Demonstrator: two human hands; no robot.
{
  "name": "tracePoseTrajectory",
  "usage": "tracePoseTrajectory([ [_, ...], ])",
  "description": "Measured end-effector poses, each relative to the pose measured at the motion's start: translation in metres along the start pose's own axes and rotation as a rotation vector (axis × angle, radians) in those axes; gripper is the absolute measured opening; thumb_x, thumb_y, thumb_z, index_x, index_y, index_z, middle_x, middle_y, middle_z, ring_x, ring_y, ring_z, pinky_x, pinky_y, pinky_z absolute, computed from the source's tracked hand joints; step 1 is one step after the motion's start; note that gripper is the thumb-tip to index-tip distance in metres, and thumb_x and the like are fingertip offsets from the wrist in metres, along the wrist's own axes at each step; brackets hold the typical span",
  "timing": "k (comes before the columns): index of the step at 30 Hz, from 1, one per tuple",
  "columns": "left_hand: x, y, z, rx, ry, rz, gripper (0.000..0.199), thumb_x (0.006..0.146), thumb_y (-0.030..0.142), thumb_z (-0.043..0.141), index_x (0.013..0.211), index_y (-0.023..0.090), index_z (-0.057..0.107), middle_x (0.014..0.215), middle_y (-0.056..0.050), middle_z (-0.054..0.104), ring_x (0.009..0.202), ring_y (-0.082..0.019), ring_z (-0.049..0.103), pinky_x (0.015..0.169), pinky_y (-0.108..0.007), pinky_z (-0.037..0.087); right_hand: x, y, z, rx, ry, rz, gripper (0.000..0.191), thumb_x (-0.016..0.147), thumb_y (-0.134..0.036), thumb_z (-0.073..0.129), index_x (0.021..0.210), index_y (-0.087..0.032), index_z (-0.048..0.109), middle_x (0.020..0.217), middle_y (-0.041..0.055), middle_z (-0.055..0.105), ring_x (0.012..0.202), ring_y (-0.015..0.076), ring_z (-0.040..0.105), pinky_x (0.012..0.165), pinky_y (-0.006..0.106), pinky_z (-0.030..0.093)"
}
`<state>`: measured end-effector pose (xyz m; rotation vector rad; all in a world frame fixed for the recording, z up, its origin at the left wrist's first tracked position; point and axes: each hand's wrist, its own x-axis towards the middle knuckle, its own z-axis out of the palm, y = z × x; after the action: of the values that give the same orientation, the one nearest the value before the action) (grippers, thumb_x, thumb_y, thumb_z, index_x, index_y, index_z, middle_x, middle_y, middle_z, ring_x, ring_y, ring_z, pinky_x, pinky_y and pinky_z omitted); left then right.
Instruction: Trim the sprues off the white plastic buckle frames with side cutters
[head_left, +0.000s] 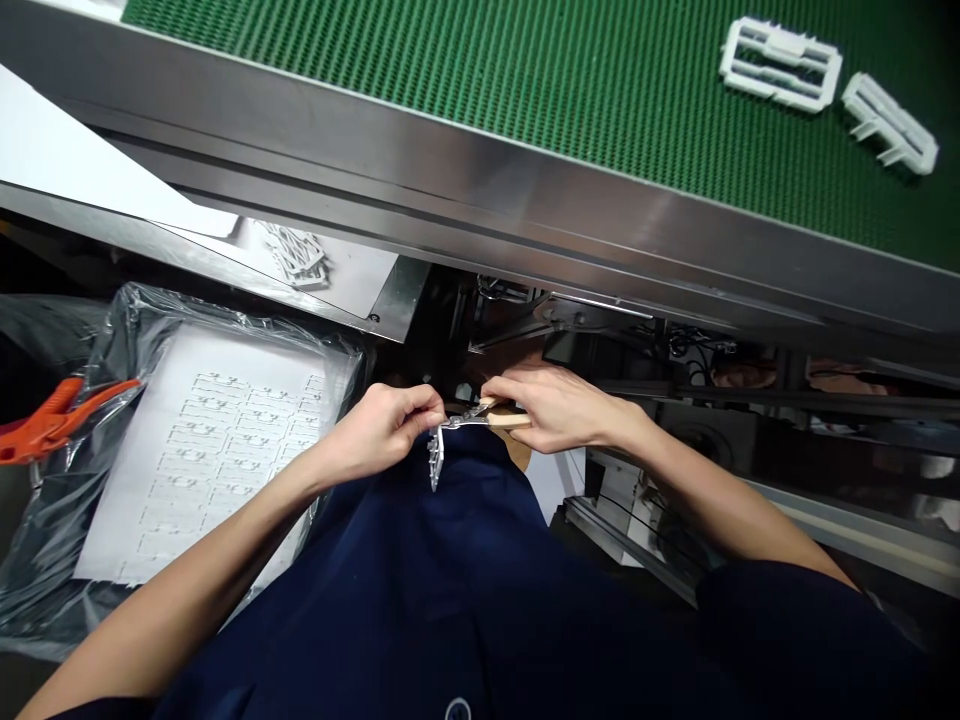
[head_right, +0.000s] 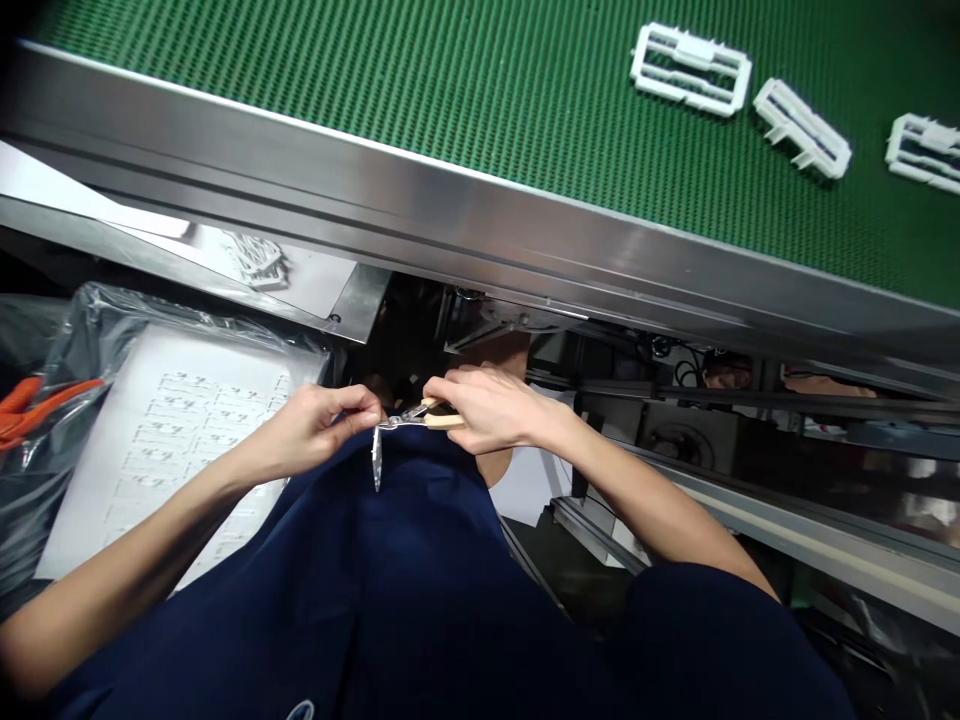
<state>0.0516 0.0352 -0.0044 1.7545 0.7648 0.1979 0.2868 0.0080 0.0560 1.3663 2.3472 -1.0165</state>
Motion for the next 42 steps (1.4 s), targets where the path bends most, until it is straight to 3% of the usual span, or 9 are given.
tracePoseTrajectory([
  [12,0.004,0.002,0.001,0.016,0.003,0.015,0.018,0.087,0.026,0.047,0.079,0.017,0.060,0.065,0.001,0.059,0.057,-0.013,0.050,0.055,-0.023,0.035,-0.006,0.002,0.002,0.019,0.008,0.002,0.031,0.072,-0.018,0.050,0.103,-0.019,0.054,0.083,0.0034,0.059,0.069,0.0152,0.052,0.057,0.023,0.031],
  [23,0.005,0.003,0.007,-0.024,0.029,-0.002,0.018,0.088,0.026,0.049,0.076,0.016,0.059,0.061,0.002,0.054,0.055,-0.011,0.046,0.054,-0.023,0.033,-0.003,-0.001,-0.006,-0.110,0.006,0.006,0.012,0.079,-0.027,0.047,0.084,-0.021,0.056,0.064,0.0000,0.054,0.050,0.0101,0.037,0.051,0.025,0.015],
  [26,0.000,-0.004,0.013,-0.267,0.075,-0.077,0.018,0.089,0.031,0.050,0.081,0.016,0.057,0.072,0.000,0.058,0.066,-0.014,0.053,0.061,-0.024,0.038,-0.002,0.003,0.002,0.048,0.009,0.039,0.007,0.076,-0.022,0.049,0.080,-0.021,0.055,0.059,-0.0031,0.050,0.048,0.0084,0.035,0.050,0.024,0.017],
  [28,-0.004,-0.011,0.021,-0.525,0.074,-0.104,0.018,0.086,0.031,0.056,0.097,0.017,0.056,0.086,-0.003,0.061,0.080,-0.016,0.057,0.071,-0.027,0.043,-0.002,0.008,0.013,0.219,0.021,0.091,0.008,0.074,-0.020,0.050,0.080,-0.021,0.056,0.060,-0.0045,0.052,0.050,0.0076,0.039,0.050,0.022,0.021],
  [32,-0.011,-0.021,0.041,-0.779,0.102,-0.076,0.063,0.067,0.020,0.077,0.122,0.021,0.046,0.110,-0.007,0.057,0.108,-0.022,0.051,0.093,-0.036,0.041,-0.001,0.018,0.040,0.462,0.100,0.265,0.012,0.074,-0.025,0.056,0.083,-0.018,0.058,0.073,-0.0026,0.059,0.062,0.0091,0.048,0.057,0.020,0.030],
  [35,-0.012,-0.022,0.051,-0.833,0.192,-0.100,0.049,0.070,0.017,0.075,0.114,0.019,0.054,0.113,-0.008,0.057,0.110,-0.022,0.050,0.095,-0.036,0.042,-0.003,0.024,0.056,0.559,0.168,0.393,0.018,0.076,-0.029,0.055,0.088,-0.016,0.059,0.079,0.0005,0.062,0.070,0.0124,0.053,0.062,0.022,0.036],
  [38,-0.012,-0.022,0.051,-0.984,0.214,-0.080,0.041,0.073,0.015,0.072,0.111,0.018,0.057,0.116,-0.010,0.058,0.108,-0.020,0.053,0.093,-0.031,0.043,-0.011,0.027,0.065,0.498,0.215,0.530,0.027,0.077,-0.031,0.054,0.100,-0.017,0.059,0.094,0.0046,0.065,0.083,0.0175,0.058,0.070,0.025,0.040],
  [42,-0.012,-0.021,0.045,-1.131,0.191,-0.061,0.043,0.073,0.014,0.071,0.113,0.016,0.058,0.117,-0.011,0.060,0.105,-0.019,0.057,0.090,-0.027,0.045,-0.025,0.028,0.069,0.253,0.133,0.663,0.042,0.081,-0.037,0.051,0.120,-0.023,0.052,0.107,0.0073,0.065,0.091,0.0250,0.061,0.068,0.029,0.041],
])
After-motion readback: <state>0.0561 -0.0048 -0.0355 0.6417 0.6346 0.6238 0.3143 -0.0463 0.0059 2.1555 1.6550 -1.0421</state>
